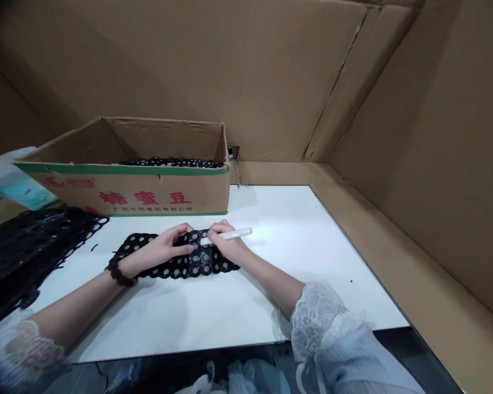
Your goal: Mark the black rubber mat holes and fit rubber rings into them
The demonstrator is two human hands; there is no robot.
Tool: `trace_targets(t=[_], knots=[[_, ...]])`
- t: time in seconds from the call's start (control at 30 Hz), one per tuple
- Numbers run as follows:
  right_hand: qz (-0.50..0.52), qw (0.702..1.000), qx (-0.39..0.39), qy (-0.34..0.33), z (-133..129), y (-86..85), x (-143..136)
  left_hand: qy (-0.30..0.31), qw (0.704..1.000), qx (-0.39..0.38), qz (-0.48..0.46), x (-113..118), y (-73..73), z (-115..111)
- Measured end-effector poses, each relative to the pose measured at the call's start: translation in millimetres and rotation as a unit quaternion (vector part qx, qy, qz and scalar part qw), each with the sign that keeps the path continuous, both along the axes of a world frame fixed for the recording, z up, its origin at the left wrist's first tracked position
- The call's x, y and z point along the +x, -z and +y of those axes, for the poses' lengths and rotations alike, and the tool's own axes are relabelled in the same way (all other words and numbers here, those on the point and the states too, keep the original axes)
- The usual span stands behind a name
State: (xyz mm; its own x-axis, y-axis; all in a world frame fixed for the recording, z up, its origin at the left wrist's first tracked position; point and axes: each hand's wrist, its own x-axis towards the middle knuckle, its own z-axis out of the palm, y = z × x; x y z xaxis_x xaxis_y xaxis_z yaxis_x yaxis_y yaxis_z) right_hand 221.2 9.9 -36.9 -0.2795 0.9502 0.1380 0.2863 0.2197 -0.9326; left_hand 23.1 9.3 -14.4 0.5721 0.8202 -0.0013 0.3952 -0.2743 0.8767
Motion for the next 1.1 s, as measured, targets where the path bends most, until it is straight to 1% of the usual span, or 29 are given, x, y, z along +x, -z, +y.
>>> trace_targets(t=[0.17,0.23,0.3,0.37,0.47,0.53,0.57,0.63,0.77,0.83,0.9,1.0,1.1], knots=[[-0.019,1.000,0.007,-0.021,1,-0.8,3,-0.026,0.998,-0.049,-0.034,3,-1.5,-1],[-0.051,0.997,0.038,-0.031,0,-0.9,4,-0.047,0.995,-0.072,-0.050,4,-1.5,-3],[-0.100,0.990,0.089,-0.042,-2,-0.2,3,-0.069,0.993,-0.073,-0.057,6,-0.5,-6],[-0.159,0.977,0.137,-0.046,-5,1.1,0,-0.088,0.994,-0.036,-0.048,7,1.9,-11],[-0.240,0.952,0.189,-0.027,-10,2.1,-5,-0.125,0.989,0.072,0.000,10,7.5,-18],[-0.269,0.938,0.216,-0.014,-13,1.8,-9,-0.150,0.980,0.130,0.027,11,10.8,-21],[-0.274,0.935,0.224,-0.010,-13,1.5,-10,-0.155,0.977,0.141,0.033,12,12.0,-21],[-0.257,0.942,0.215,-0.004,-13,0.8,-10,-0.148,0.981,0.123,0.030,11,13.0,-19],[-0.170,0.975,0.145,0.002,-9,-0.3,-6,-0.124,0.992,-0.005,-0.023,9,10.3,-10],[-0.139,0.982,0.130,-0.008,-7,-1.0,-4,-0.124,0.989,-0.068,-0.049,7,7.4,-6],[-0.120,0.984,0.127,-0.019,-6,-1.4,-2,-0.124,0.984,-0.109,-0.066,5,4.3,-4],[-0.117,0.984,0.133,-0.020,-5,-0.5,-2,-0.120,0.982,-0.124,-0.070,4,1.0,-4],[-0.149,0.977,0.154,-0.015,-6,2.3,-5,-0.116,0.987,-0.093,-0.064,7,1.3,-8]])
